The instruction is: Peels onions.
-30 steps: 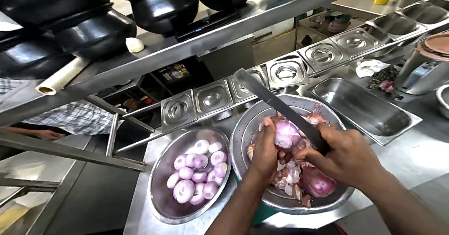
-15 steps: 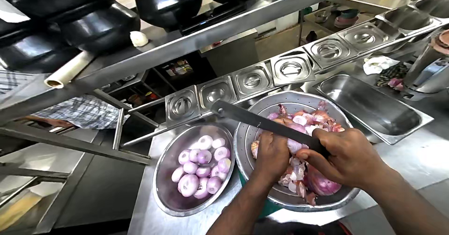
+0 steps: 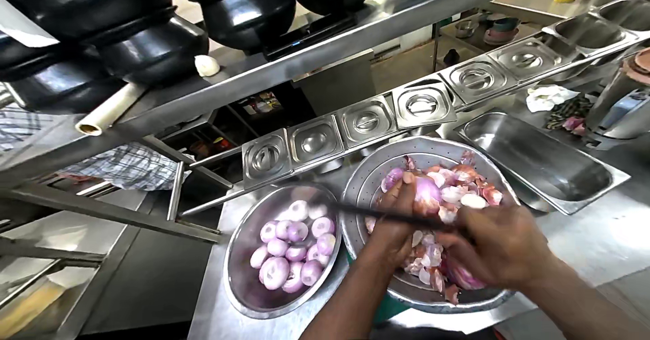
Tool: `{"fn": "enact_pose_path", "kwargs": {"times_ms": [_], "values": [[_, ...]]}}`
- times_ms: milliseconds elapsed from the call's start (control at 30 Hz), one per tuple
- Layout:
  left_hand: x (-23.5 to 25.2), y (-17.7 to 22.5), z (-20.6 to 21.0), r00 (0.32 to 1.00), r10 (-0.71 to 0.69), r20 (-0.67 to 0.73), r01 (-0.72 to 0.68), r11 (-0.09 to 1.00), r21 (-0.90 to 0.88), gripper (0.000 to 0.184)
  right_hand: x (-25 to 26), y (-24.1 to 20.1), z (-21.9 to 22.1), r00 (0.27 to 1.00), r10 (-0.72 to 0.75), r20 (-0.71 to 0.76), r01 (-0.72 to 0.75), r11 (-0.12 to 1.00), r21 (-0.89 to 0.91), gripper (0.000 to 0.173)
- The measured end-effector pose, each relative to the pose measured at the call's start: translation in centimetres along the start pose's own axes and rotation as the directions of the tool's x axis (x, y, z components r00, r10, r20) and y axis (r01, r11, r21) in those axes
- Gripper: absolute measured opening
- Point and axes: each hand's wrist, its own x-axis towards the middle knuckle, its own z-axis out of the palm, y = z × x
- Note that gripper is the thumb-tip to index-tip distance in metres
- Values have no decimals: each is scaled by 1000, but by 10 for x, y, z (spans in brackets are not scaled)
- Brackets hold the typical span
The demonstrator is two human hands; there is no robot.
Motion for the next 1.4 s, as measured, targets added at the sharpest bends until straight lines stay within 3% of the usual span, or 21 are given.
{"fn": "enact_pose_path", "kwargs": {"times_ms": [100,267,333,500,767,933,1033,1167,1233,1333,1400], "values": [[10,-2,1,989,65,-130,-67,998,-9,46,-14,-6,14,991,-104,87,105,994,-7,58],[8,0,-8,995,55,-78,-69,980,-189,24,-5,18,0,991,104,84,-110,992,65,57],[6,2,-8,997,69,-43,-75,988,-133,29,6,25,-10,981,176,83,-179,983,33,60],[-1,4,1,982,181,-63,-176,982,73,37,24,20,-15,968,194,157,-209,974,83,64],[-6,11,4,943,328,-54,-310,927,211,53,27,15,-9,970,205,128,-223,964,145,51],[-5,9,4,928,363,-84,-336,912,235,36,26,7,-9,990,79,121,-86,994,60,51],[-4,11,7,960,247,-132,-226,962,154,42,25,-1,-6,996,-26,84,33,995,-89,54],[6,16,2,990,-9,-138,-17,982,-190,48,11,-8,2,972,-199,124,209,974,-81,59],[10,15,-4,989,-73,-132,34,960,-277,47,6,0,3,980,-161,113,163,987,-9,57],[11,14,-7,985,-94,-147,41,943,-332,45,6,19,-3,996,26,85,-29,999,42,60],[11,15,-8,985,-123,-122,82,952,-295,56,12,29,-8,986,153,71,-155,988,16,67]]}}
